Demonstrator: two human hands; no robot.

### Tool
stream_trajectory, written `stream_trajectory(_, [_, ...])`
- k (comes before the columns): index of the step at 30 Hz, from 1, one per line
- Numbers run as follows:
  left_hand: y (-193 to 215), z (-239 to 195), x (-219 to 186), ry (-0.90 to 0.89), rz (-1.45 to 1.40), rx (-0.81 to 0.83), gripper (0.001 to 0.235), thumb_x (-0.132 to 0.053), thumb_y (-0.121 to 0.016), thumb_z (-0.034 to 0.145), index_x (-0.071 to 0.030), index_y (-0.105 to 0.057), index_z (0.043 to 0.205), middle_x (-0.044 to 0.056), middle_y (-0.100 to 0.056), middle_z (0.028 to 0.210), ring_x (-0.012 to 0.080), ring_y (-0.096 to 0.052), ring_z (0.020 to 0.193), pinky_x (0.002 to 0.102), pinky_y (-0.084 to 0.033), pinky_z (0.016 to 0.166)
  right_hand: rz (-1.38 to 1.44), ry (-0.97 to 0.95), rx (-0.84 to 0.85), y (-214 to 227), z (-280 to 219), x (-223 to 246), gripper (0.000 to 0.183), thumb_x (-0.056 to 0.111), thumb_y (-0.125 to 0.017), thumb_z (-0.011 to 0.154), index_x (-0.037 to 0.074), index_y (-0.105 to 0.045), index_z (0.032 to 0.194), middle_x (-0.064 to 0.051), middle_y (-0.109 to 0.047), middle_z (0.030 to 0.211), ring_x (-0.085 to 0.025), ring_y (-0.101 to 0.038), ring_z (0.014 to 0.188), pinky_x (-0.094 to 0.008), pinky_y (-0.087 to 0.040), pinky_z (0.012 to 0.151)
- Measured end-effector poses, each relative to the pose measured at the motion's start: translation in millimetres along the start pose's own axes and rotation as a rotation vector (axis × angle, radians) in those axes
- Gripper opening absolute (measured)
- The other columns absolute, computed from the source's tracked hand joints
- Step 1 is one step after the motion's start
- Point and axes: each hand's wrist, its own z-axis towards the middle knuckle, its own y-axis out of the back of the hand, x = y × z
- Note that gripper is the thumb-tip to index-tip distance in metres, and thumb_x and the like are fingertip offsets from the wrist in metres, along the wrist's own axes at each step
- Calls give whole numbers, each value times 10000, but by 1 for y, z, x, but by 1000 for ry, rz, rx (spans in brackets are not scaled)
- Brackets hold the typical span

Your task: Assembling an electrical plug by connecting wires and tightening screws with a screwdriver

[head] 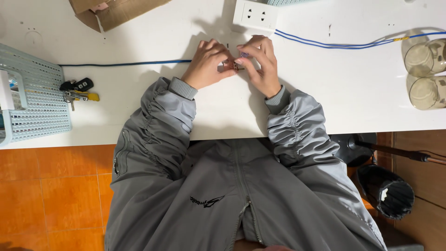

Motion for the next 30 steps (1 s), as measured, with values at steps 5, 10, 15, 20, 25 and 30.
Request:
stream_trajectory(5, [0, 1, 1, -22, 49, 11, 398, -553, -911, 1010, -188, -754, 1029, -20, -690, 1064, 250, -547, 1082, 443, -398, 916, 30, -39, 48, -1, -4, -2, 304, 172, -494, 1270, -8, -651, 1457, -213, -764, 1390, -435, -701, 1381, -687, -463, 1314])
stream_trajectory(10, [-2, 0, 1, -24, 8, -30, 335, -493, -938, 983, -201, -812, 1088, -30, -750, 1152, 261, -578, 1145, 449, -403, 941, -27, 3, 31, 2, 3, 5, 276, 211, -592, 1256, -3, -679, 1407, -191, -667, 1182, -365, -638, 1093, -496, -480, 1057])
stream_trajectory(15, [1, 1, -1, -15, 31, 5, 404, -494, -922, 1001, -182, -675, 935, -30, -726, 1052, 263, -578, 1104, 451, -403, 919, -13, -48, 51, -1, -4, -5, 277, 182, -614, 1235, 3, -654, 1443, -169, -726, 1246, -351, -633, 1160, -669, -413, 1353])
stream_trajectory(20, [-1, 2, 0, 5, 27, 2, 381, -479, -922, 981, -193, -684, 899, -42, -760, 1083, 271, -590, 1124, 454, -398, 925, 1, -119, 88, 2, -4, 0, 383, 275, -681, 1213, 3, -656, 1482, -219, -594, 1339, -399, -608, 1352, -653, -376, 1369])
stream_trajectory(25, [-2, 1, 0, -6, 31, -16, 337, -488, -915, 996, -229, -705, 948, -71, -712, 999, 242, -591, 1083, 439, -401, 933, 17, -84, 52, 0, -1, 2, 329, 258, -575, 1255, -3, -673, 1429, -149, -804, 1214, -357, -672, 1233, -633, -447, 1335])
stream_trajectory(30, [-3, -1, 3, 39, 3, 48, 396, -591, -835, 1065, -199, -774, 1067, -6, -732, 1042, 198, -587, 1119, 447, -440, 1006, 72, 7, -58, -9, -10, -24, 272, 118, -724, 1145, 20, -764, 1395, -115, -807, 1104, -341, -710, 1033, -646, -510, 1165])
